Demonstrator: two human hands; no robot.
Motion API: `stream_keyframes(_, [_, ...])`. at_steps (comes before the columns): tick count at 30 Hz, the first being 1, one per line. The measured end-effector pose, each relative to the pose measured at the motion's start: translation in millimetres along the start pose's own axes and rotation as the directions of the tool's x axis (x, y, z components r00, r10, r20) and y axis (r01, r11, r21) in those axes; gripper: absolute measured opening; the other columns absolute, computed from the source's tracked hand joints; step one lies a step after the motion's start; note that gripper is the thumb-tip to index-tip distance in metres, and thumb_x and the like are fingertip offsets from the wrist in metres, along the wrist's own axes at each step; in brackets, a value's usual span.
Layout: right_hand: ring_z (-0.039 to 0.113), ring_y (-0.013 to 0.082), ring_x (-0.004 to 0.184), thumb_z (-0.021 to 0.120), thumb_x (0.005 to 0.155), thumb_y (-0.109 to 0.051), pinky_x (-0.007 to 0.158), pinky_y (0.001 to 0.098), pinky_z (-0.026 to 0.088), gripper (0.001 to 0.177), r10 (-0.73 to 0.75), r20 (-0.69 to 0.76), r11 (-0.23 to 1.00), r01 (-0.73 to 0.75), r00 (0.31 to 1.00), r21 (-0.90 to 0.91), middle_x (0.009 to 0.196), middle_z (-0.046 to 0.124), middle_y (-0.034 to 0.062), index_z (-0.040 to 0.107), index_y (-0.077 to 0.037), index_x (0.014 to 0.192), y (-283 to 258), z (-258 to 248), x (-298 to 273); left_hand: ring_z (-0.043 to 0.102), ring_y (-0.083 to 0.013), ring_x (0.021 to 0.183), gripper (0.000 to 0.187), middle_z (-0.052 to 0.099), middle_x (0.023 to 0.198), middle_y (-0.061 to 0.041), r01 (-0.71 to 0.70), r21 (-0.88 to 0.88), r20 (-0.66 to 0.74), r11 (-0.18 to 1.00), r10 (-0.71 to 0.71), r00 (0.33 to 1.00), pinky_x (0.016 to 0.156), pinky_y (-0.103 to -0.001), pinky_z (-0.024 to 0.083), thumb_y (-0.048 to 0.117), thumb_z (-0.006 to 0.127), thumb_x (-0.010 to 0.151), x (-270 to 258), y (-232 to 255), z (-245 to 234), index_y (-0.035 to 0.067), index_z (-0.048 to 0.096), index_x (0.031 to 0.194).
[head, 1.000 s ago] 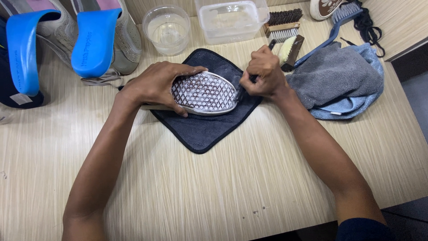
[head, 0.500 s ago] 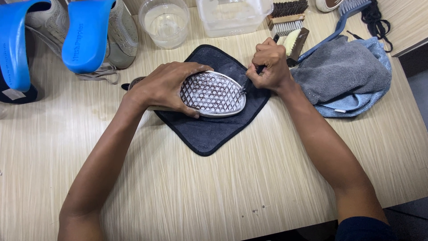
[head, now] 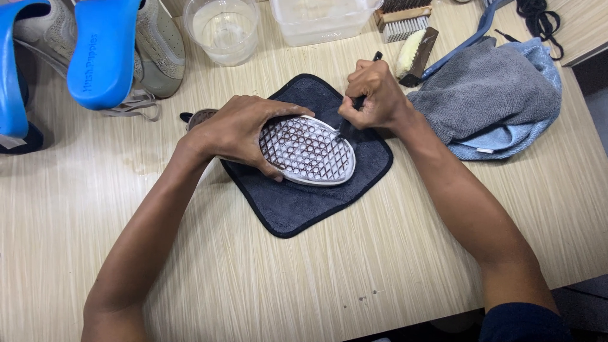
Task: Cleaning the sole of a shoe using a brush, cleaning solution, and a cloth.
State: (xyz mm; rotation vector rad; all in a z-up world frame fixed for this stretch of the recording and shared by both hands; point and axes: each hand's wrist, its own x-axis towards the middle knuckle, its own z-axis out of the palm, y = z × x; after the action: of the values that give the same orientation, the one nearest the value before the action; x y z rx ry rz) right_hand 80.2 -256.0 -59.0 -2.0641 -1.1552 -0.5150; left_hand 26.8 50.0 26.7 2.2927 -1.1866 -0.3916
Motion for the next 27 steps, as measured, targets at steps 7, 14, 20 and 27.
stream_keyframes(7, [0.032,0.0077,0.037,0.069,0.094,-0.003,0.049,0.028,0.039,0.051,0.024,-0.116,0.991,-0.039,0.993,-0.126,0.043,0.037,-0.0072,0.046,-0.018,0.051,1.1,20.3,4.7,0.064,-0.0223,0.123,0.112,0.068,0.141,0.007,0.03,-0.001,0.015,1.0,-0.03,0.999,0.091,-0.039,0.047,0.06,0.095,0.047,0.9,-0.7,-1.8,0.031,0.055,0.148])
stream_keyframes(14, [0.024,0.0072,0.04,0.062,0.072,-0.002,0.051,0.0272,0.03,0.038,0.048,0.147,0.995,-0.06,0.988,0.079,0.041,0.038,-0.0054,0.042,-0.012,0.042,-10.5,-8.4,4.8,0.061,-0.0233,0.13,0.113,0.065,0.147,0.006,0.038,-0.018,0.008,0.999,-0.038,0.999,0.097,-0.041,0.046,0.06,0.095,0.048,1.3,-1.0,-3.3,0.029,0.055,0.149])
stream_keyframes(20, [0.029,0.0081,0.037,0.069,0.099,-0.004,0.044,0.0265,0.034,0.06,0.127,-0.053,0.992,-0.128,0.991,-0.018,0.043,0.033,-0.0071,0.041,-0.016,0.047,-1.8,6.1,0.6,0.062,-0.0219,0.129,0.113,0.064,0.147,0.009,0.027,0.019,0.012,0.999,-0.027,1.0,0.094,-0.041,0.046,0.06,0.095,0.047,2.0,-0.9,-1.2,0.031,0.055,0.148])
stream_keyframes(27, [0.033,0.0084,0.037,0.065,0.082,0.0,0.042,0.0245,0.033,0.04,0.114,0.044,0.993,-0.116,0.993,0.036,0.043,0.041,-0.005,0.05,-0.012,0.047,-3.8,-0.4,-5.5,0.061,-0.0231,0.131,0.115,0.064,0.148,0.008,0.045,0.007,0.017,0.999,-0.045,0.999,0.097,-0.042,0.045,0.064,0.093,0.047,1.3,0.6,-2.4,0.031,0.054,0.15])
